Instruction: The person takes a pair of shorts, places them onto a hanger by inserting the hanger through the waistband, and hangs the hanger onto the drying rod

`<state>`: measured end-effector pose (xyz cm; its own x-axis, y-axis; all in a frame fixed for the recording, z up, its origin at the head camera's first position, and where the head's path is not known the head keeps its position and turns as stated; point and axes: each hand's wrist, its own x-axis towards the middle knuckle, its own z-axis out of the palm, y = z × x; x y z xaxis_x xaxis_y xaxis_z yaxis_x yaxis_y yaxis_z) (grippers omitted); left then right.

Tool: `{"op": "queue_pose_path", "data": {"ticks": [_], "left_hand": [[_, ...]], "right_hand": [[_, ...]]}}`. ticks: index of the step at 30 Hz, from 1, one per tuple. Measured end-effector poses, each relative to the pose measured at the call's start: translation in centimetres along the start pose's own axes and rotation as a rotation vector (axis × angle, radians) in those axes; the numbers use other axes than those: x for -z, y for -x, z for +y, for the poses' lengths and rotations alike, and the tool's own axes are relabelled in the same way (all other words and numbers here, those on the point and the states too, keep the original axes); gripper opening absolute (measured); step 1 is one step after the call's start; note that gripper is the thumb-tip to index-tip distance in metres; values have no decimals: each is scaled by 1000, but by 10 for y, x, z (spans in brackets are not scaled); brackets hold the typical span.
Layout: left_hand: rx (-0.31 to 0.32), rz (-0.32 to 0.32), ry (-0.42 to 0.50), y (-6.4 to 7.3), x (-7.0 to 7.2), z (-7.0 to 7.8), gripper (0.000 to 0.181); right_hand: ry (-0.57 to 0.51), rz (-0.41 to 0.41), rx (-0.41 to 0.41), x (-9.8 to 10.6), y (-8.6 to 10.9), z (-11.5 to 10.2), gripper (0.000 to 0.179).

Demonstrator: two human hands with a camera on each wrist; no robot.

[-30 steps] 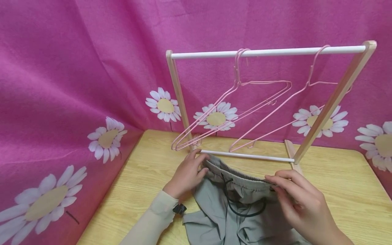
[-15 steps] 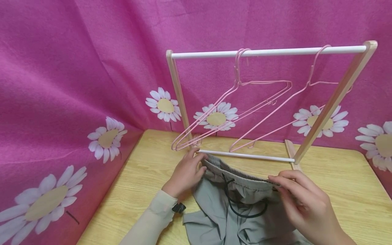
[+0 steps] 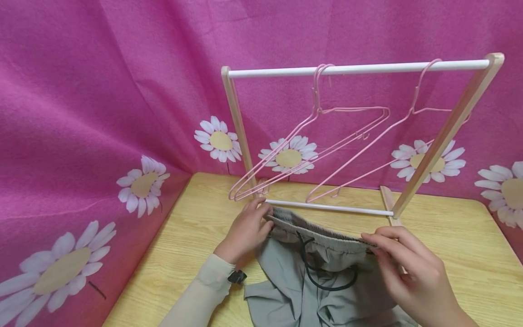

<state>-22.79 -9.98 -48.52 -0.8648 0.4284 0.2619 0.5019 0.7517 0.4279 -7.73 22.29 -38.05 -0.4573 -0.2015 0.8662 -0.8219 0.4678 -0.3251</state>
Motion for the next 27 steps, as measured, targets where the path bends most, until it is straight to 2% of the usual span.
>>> {"op": "queue_pose_path", "data": {"ticks": [5,12,18,21,27], "left_hand": [[-15,3,17,4,3,0,17],[-46,10,9,9,6,-1,14],[-74,40,-3,14,9,-2,17],[-60,36,2,16,10,-2,17],[5,30,17,21,13,0,23]], "right_hand": [[6,0,-7,1,1,0,45],[-5,44,27,3,-1,0,42],[22,35,-5,5,-1,-1,44],[30,34,-16,6,0,-1,44],[27,51,-27,8,0,-1,44]]}}
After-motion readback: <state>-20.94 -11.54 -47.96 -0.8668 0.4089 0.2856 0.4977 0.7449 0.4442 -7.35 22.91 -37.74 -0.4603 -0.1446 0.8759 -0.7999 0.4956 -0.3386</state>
